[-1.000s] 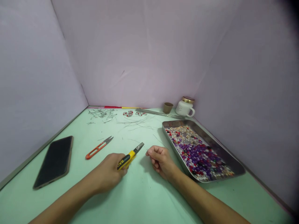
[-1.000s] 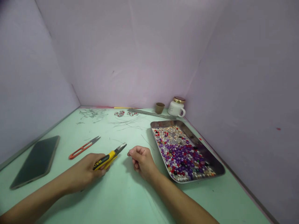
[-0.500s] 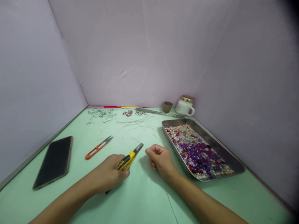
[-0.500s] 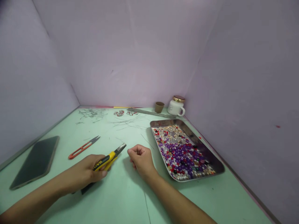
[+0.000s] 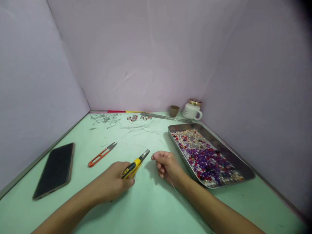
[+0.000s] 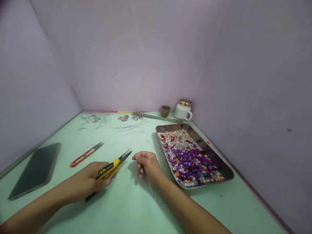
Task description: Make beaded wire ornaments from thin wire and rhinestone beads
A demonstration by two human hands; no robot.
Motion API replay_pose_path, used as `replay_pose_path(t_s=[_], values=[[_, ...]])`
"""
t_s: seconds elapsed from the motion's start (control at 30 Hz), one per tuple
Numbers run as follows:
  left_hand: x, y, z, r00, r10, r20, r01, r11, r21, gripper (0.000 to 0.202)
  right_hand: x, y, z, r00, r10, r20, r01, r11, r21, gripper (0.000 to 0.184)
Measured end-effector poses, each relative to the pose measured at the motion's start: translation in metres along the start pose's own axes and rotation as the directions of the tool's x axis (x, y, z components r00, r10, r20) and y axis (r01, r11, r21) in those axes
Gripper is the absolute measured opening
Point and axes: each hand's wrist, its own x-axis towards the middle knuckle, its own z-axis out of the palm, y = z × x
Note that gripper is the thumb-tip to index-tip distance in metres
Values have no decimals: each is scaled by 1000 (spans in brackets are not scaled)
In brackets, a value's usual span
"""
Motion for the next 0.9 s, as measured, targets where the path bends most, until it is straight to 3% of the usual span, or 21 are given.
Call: replay_pose_path(t_s=[0.2,0.7,0.9], values=[[3,-1,0,1000,5,-8,-5,1000,-8,9,0,-6,-2,996,56,75,-59,997,51,14],[5,-6,5,998,11,-62,-6,997,71,4,0,-6,0,994,66,82,-67,998,6,15],[5,0,-1,1000,-4,-12,4,1000,25,10,-1,-3,-2,995,18,103,-17,1000,-16,16]])
